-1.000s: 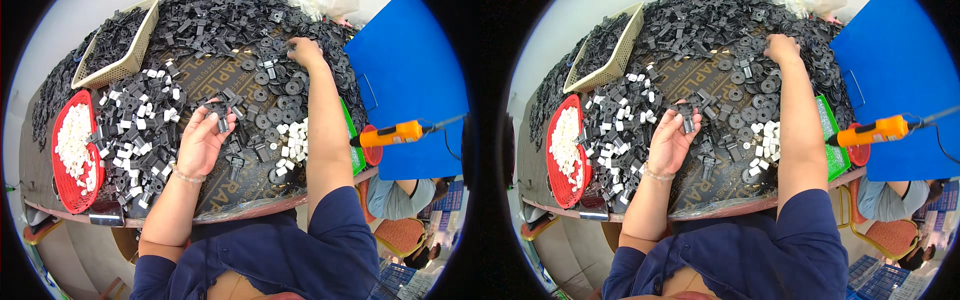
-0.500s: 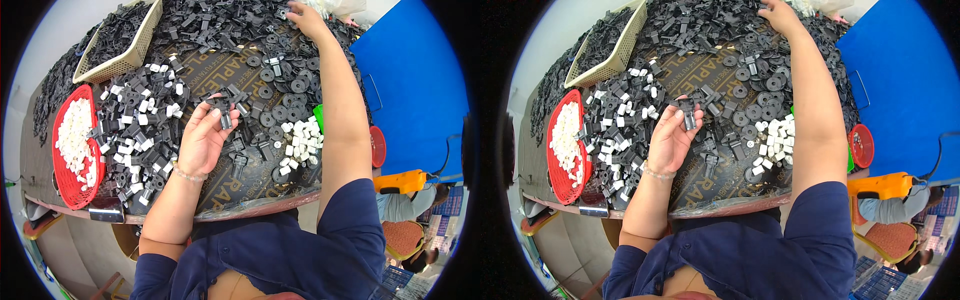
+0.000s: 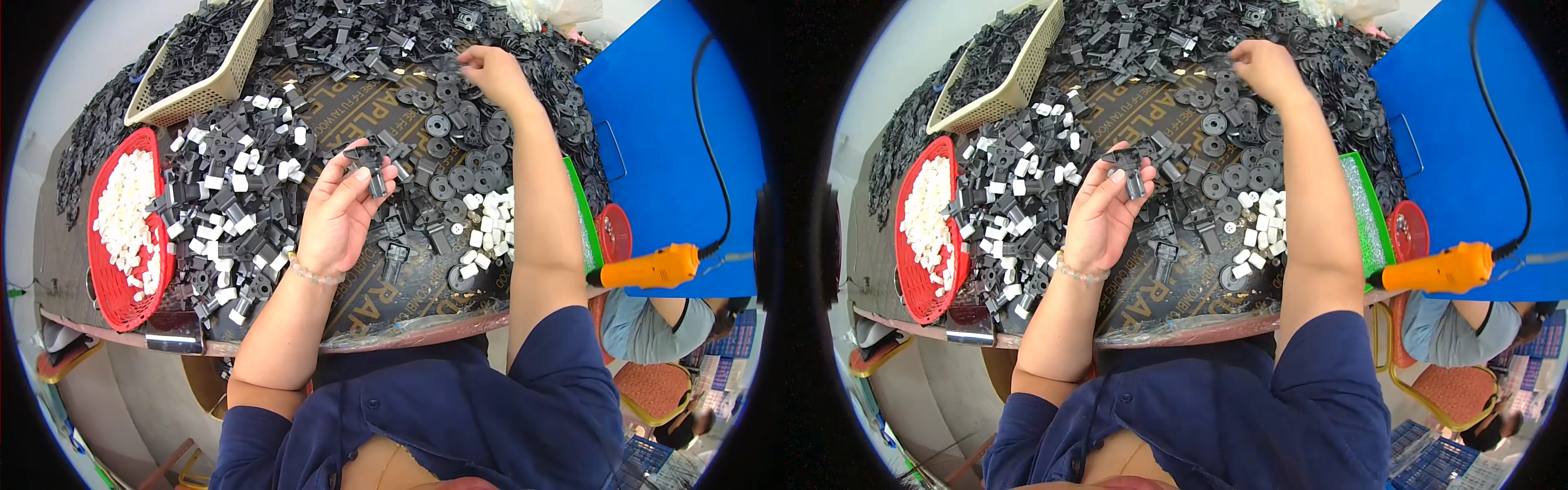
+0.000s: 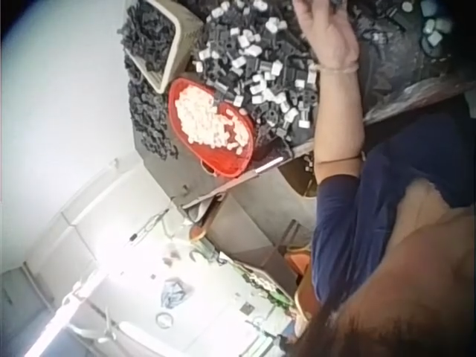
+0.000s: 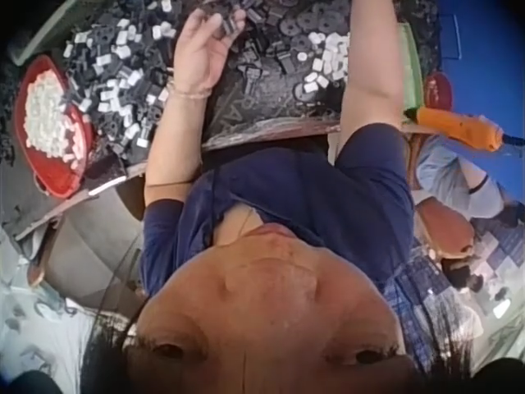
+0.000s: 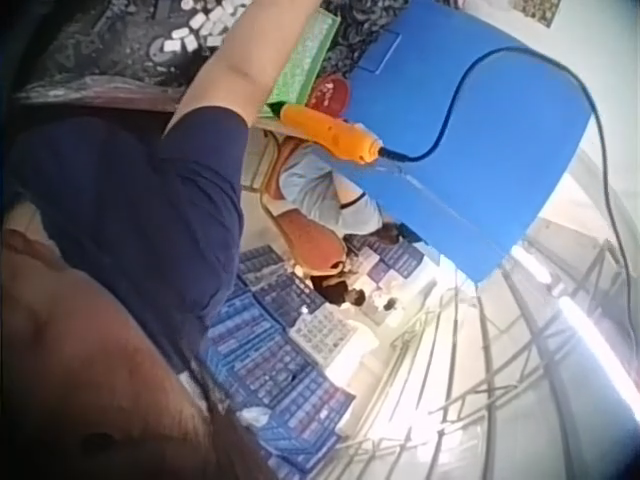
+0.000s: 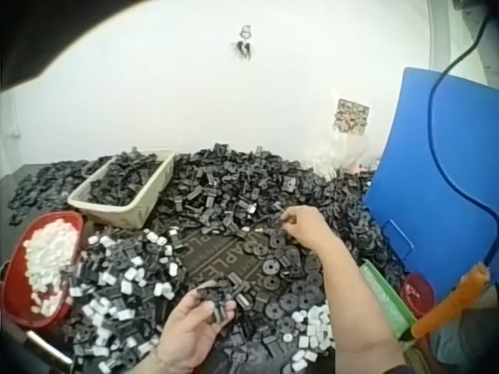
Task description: Assembling small black and white plastic components by hand at a factory workbench.
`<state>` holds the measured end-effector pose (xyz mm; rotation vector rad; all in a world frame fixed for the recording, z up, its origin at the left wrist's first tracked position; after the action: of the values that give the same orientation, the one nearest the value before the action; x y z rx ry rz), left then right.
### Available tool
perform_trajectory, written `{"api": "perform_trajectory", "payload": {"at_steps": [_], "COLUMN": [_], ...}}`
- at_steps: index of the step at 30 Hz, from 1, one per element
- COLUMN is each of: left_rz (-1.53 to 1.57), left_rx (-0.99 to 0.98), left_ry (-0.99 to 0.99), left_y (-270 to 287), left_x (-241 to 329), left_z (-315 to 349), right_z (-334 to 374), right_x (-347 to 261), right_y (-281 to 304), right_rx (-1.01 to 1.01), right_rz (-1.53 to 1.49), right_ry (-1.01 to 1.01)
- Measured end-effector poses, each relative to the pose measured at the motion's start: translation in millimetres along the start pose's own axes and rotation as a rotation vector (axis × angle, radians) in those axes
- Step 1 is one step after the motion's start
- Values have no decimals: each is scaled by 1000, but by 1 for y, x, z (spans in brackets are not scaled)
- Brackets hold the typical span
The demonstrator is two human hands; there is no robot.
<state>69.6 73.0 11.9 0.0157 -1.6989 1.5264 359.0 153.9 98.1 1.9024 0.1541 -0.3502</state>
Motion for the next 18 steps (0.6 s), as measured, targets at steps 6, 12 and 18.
{"api": "perform_trajectory", "payload": {"at_steps": [6,12,18], "left_rz": [-32,-29,-35], "left_rx": [26,-10,-53], "left_ry": [-77,-43,23], "left_y": [3,7,-3], "left_x": [0,-3,-7], "left_z": [0,-1,2], "right_z": [115,150,144], "right_x": [-152,-151,-132], "right_y": [0,-9,4], "right_rx": [129,4,-71], "right_rz": [-273,-508,-773], "right_ry": [356,353,253]}}
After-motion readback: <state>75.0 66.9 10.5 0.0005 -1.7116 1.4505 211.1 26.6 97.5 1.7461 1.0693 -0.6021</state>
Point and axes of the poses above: each hand's wrist, its own z-axis away from the middle knuckle, its own y-axis out of the back of the hand, x = y × z, the point moved 9 cm from there along -z, towards the middle knuckle, and after that the axes turned 2 degrees about z, right-handed, at the moved point
